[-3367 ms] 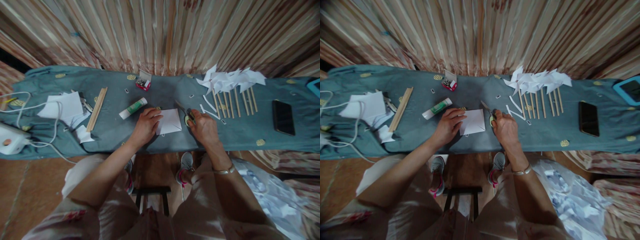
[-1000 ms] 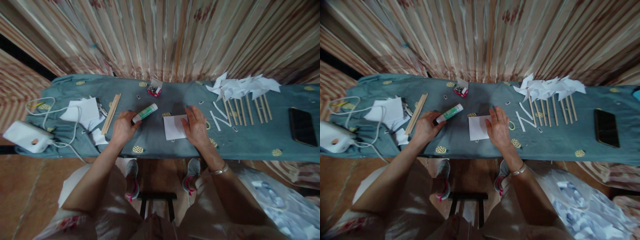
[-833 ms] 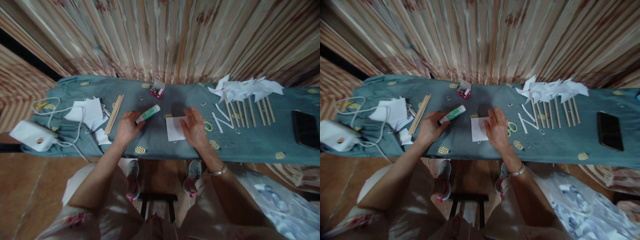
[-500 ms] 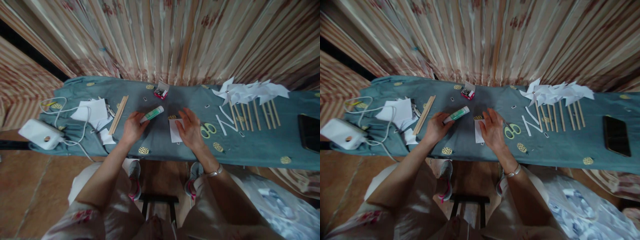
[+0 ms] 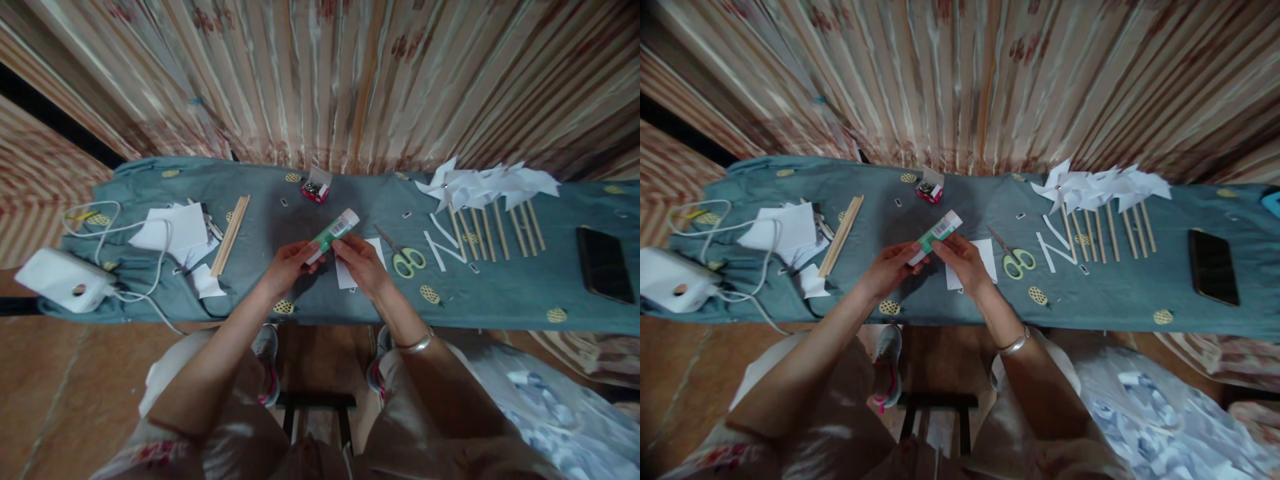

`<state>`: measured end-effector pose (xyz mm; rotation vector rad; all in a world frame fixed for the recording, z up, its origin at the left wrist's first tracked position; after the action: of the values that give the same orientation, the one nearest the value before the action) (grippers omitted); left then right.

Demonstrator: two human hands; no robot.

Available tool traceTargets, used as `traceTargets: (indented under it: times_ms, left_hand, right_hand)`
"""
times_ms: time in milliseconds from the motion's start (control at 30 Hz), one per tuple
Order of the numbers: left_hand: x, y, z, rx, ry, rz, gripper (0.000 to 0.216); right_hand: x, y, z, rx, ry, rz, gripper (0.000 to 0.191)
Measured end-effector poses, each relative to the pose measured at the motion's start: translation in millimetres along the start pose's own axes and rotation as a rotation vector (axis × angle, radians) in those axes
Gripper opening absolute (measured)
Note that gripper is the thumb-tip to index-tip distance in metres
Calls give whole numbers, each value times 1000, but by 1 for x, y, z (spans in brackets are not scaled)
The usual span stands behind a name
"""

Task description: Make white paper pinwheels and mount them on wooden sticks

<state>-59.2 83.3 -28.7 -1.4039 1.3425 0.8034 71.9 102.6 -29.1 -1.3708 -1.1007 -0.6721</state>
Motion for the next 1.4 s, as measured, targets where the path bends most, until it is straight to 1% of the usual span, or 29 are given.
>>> traceTargets:
  times_ms: [100, 233, 367, 467, 533, 567, 633, 667, 700, 800, 867, 933, 1000, 1100, 1200, 1267, 1333, 1367, 1400]
  left_hand:
    - [6, -12, -1, 65, 46, -45, 46]
    - [10, -19, -2, 101, 85, -65, 47]
    - [12, -20, 0, 92, 88, -35, 47]
    - [12, -17, 3, 74, 54, 19, 46]
    - [9, -9, 6, 11, 7, 105, 42]
    - [7, -2, 8, -41, -25, 182, 39]
    - [-3, 13, 10, -165, -119, 423, 37]
    - [-11, 19, 10, -225, -191, 572, 38]
    - [-19, 22, 11, -259, -276, 727, 38]
    - [-34, 21, 11, -302, -486, 1075, 38]
    - [-35, 17, 13, -301, -551, 1241, 37]
    - [-30, 14, 16, -285, -563, 1358, 36]
    - [-25, 10, 18, -255, -553, 1412, 37]
    - [-21, 6, 19, -205, -536, 1426, 37]
    - [-23, 5, 16, -202, -530, 1424, 37]
    - [-27, 1, 11, -231, -567, 1424, 37]
    - [-29, -9, 4, -241, -642, 1423, 36]
    - [-27, -16, 0, -224, -684, 1422, 34]
    - [-24, -26, -4, -181, -727, 1418, 34]
  right_hand:
    - [0, 2, -1, -2, -83, 112, 39]
    - [1, 7, -4, -47, -122, 191, 41]
    - [2, 14, -4, -116, -102, 202, 39]
    - [6, 24, -1, -165, -55, 217, 35]
    - [7, 34, 2, -202, -46, 239, 34]
    - [7, 38, 3, -215, -50, 247, 33]
    - [8, 46, 4, -226, -58, 257, 34]
    - [8, 49, 4, -227, -60, 258, 34]
    - [8, 51, 4, -225, -60, 258, 35]
    - [8, 54, 1, -227, -65, 266, 37]
    - [9, 57, -1, -236, -70, 267, 36]
    - [11, 61, -4, -245, -60, 243, 35]
    - [15, 66, -5, -250, -47, 197, 33]
    - [19, 74, -8, -267, -48, 170, 29]
    - [21, 77, -11, -259, -58, 185, 30]
    - [22, 77, -12, -250, -53, 185, 30]
    - [23, 78, -13, -252, -44, 179, 30]
    - [24, 78, -13, -251, -40, 176, 29]
    - [25, 78, -13, -245, -38, 172, 28]
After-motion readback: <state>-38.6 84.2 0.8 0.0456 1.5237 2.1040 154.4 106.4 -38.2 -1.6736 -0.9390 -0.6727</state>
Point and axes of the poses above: each hand's wrist, its own z-axis towards the middle knuckle, its own y-axis out of the back of the hand, x = y × z, the point moved 8 cm from there along z, towards the middle knuckle, and after that the axes turned 7 degrees about z, right-handed, at the moved point
